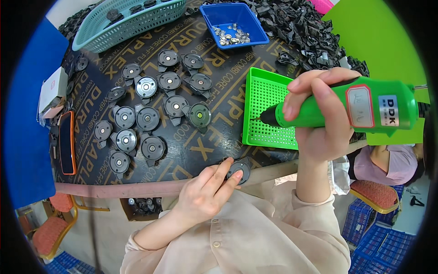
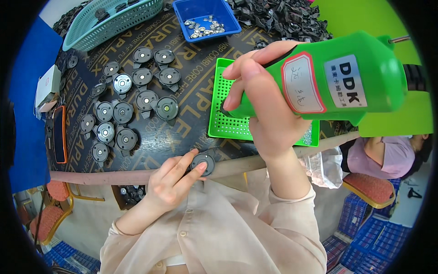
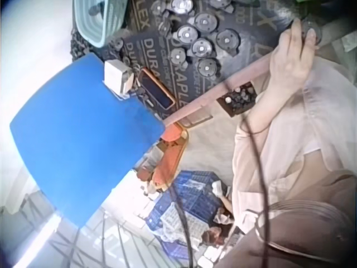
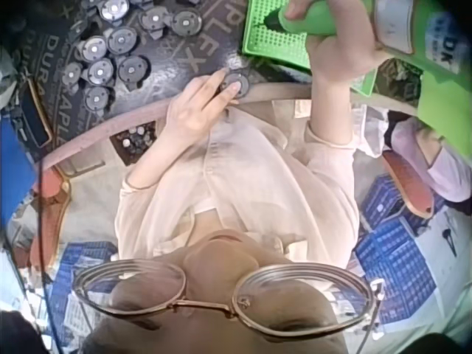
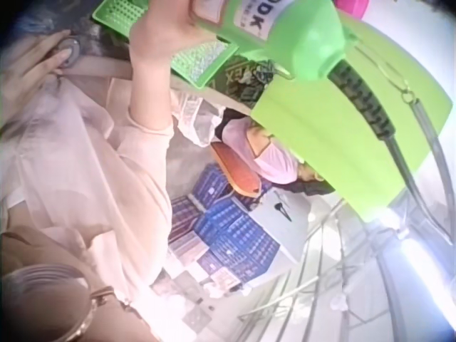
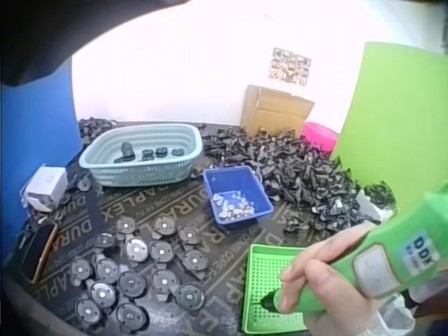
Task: The person is assembling small circular components by inserting magnets and fastening them with an electric screwdriver.
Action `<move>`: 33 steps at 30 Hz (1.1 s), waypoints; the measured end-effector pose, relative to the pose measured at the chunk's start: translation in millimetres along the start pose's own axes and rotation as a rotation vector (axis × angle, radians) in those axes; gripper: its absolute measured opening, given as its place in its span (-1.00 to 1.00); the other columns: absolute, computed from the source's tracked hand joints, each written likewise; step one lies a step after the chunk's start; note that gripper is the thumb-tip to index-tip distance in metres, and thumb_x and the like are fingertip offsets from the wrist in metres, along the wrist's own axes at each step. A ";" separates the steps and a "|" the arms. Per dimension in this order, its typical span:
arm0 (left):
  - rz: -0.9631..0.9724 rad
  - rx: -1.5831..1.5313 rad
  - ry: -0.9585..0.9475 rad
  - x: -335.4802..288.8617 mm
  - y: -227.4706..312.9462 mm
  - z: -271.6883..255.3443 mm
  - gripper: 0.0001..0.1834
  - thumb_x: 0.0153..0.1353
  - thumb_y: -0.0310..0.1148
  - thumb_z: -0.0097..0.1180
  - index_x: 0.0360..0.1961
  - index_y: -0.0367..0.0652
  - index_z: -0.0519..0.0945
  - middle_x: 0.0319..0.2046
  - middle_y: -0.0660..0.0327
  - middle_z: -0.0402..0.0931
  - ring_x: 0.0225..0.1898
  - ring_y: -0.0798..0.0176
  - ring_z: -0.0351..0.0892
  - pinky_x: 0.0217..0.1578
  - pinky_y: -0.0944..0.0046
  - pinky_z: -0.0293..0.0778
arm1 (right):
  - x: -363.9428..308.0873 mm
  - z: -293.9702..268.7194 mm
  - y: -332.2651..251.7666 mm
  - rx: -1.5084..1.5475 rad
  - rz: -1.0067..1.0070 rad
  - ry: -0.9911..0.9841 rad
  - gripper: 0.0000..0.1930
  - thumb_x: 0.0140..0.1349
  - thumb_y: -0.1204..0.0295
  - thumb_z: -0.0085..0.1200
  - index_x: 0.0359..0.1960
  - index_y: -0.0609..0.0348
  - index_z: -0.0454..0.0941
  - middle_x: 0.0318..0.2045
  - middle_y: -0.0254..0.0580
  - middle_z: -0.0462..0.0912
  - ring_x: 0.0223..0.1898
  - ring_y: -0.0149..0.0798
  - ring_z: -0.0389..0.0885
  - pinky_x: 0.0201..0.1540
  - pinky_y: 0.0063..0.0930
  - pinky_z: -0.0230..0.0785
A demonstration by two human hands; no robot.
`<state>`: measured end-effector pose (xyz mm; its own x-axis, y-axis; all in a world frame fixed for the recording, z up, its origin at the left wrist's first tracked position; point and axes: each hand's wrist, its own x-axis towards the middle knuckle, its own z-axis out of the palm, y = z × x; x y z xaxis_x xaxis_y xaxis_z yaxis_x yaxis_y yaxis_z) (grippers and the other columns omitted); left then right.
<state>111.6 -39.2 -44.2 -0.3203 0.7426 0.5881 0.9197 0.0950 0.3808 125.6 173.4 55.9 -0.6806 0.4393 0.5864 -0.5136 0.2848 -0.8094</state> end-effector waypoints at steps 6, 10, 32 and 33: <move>0.012 0.003 0.014 -1.0 -0.3 2.0 -0.67 -0.07 -0.46 0.28 -0.21 -0.30 0.63 -0.14 -0.08 0.58 -0.34 0.18 0.57 -0.39 0.36 0.56 | -1.9 -19.7 -21.7 -0.199 -0.225 -0.030 -0.79 0.25 0.50 -0.18 -0.14 0.37 0.38 -0.34 0.27 0.57 -0.71 -0.23 0.45 -0.58 -0.40 0.35; -0.010 0.007 0.038 1.5 2.2 2.9 -0.58 -0.22 -0.43 0.41 -0.23 -0.24 0.66 -0.14 -0.03 0.59 -0.39 0.19 0.56 -0.43 0.35 0.55 | -29.1 -14.8 -62.0 0.269 -0.117 -0.185 -0.75 0.27 0.47 -0.18 -0.04 0.26 0.32 -0.23 0.21 0.53 -0.70 -0.26 0.45 -0.64 -0.36 0.34; 0.042 0.043 -0.002 4.1 3.0 -2.4 -0.68 -0.05 -0.42 0.29 -0.22 -0.32 0.62 -0.15 -0.09 0.59 -0.34 0.16 0.57 -0.38 0.35 0.56 | -29.1 -4.1 -58.4 0.311 -0.118 -0.088 -0.76 0.26 0.45 -0.12 -0.07 0.24 0.27 -0.32 0.16 0.56 -0.72 -0.20 0.47 -0.66 -0.35 0.38; 0.044 0.036 0.014 4.3 4.5 -0.6 -0.67 -0.04 -0.42 0.29 -0.21 -0.32 0.62 -0.15 -0.08 0.59 -0.35 0.17 0.57 -0.37 0.35 0.56 | -19.6 -9.2 -51.5 0.211 -0.178 -0.041 -0.75 0.27 0.42 -0.20 -0.06 0.25 0.33 -0.29 0.20 0.55 -0.72 -0.24 0.45 -0.65 -0.38 0.32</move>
<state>114.2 -36.0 -39.6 -0.2826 0.7373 0.6136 0.9404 0.0868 0.3287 170.3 158.0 85.8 -0.5886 0.3619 0.7229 -0.7213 0.1688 -0.6718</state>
